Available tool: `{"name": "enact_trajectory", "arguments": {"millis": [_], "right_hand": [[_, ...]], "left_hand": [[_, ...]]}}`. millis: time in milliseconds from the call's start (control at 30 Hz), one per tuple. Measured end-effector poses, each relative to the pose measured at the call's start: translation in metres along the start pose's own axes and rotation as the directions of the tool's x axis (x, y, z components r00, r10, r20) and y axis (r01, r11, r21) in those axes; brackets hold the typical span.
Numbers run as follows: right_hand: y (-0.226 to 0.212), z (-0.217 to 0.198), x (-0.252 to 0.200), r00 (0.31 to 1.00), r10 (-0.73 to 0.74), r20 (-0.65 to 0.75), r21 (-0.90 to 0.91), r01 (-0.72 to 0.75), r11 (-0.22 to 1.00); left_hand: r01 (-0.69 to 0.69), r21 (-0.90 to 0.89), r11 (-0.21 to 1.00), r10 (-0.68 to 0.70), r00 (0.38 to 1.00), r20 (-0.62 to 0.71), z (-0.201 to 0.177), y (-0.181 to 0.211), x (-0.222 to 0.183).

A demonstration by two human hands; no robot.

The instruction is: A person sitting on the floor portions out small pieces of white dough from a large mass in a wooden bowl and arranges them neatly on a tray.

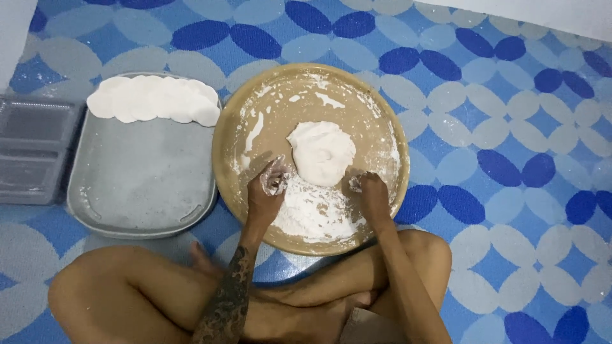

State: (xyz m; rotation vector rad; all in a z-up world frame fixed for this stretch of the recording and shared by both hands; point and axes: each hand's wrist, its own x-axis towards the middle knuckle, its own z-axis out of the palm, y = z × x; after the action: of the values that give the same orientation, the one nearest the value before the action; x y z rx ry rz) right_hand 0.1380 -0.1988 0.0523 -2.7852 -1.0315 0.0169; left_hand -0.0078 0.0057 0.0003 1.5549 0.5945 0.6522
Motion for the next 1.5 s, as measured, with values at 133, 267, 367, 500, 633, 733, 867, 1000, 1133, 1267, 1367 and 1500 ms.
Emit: {"name": "enact_trajectory", "arguments": {"millis": [133, 267, 367, 500, 633, 733, 867, 1000, 1133, 1267, 1367, 1500], "right_hand": [[0.0, 0.002, 0.007, 1.0, 0.007, 0.013, -0.036, -0.007, 0.999], [0.008, 0.013, 0.004, 0.997, 0.037, 0.065, -0.034, -0.035, 0.999], [0.016, 0.01, -0.003, 0.989, 0.134, 0.056, 0.172, -0.141, 0.975], [0.031, 0.009, -0.012, 0.957, 0.28, 0.068, 0.57, -0.268, 0.776], [0.033, 0.009, -0.006, 0.972, 0.226, 0.062, 0.451, -0.229, 0.863], [0.024, 0.008, -0.002, 0.995, 0.066, 0.069, 0.282, -0.083, 0.956], [0.016, 0.0, 0.0, 0.994, -0.016, 0.106, 0.135, 0.002, 0.991], [0.026, 0.022, 0.018, 0.997, -0.035, 0.067, 0.036, 0.033, 0.999], [0.027, 0.047, 0.016, 0.992, -0.084, 0.094, -0.166, 0.099, 0.981], [-0.006, 0.021, -0.009, 0.962, -0.272, 0.007, -0.462, 0.245, 0.852], [0.008, 0.037, -0.014, 0.963, -0.268, -0.009, -0.436, 0.238, 0.868], [0.052, 0.071, -0.01, 0.992, 0.121, 0.035, 0.092, -0.124, 0.988]], "left_hand": [[0.0, -0.036, 0.999, 0.0, 1.0, 0.01, 0.003, -0.006, 0.001], [-0.012, -0.016, 1.0, 0.012, 1.0, -0.005, 0.004, -0.004, -0.001], [-0.014, -0.014, 1.0, 0.014, 1.0, -0.01, -0.002, 0.003, -0.001], [0.025, -0.03, 0.999, -0.025, 1.0, -0.009, -0.007, 0.007, -0.001], [0.024, -0.031, 0.999, -0.024, 1.0, 0.01, -0.002, 0.009, 0.0], [0.063, -0.028, 0.998, -0.062, 0.998, 0.016, -0.003, 0.009, 0.001], [0.01, -0.031, 0.999, -0.009, 1.0, 0.015, -0.005, 0.014, 0.0], [-0.016, 0.007, 1.0, 0.016, 1.0, -0.008, 0.003, 0.01, 0.004], [-0.009, 0.009, 1.0, 0.009, 1.0, -0.001, 0.008, 0.008, 0.006], [0.012, 0.012, 1.0, -0.013, 1.0, 0.008, 0.005, 0.013, 0.004], [0.012, 0.016, 1.0, -0.012, 1.0, -0.005, 0.001, 0.012, 0.003], [0.044, -0.018, 0.999, -0.044, 0.999, 0.02, -0.002, 0.005, 0.0]]}}
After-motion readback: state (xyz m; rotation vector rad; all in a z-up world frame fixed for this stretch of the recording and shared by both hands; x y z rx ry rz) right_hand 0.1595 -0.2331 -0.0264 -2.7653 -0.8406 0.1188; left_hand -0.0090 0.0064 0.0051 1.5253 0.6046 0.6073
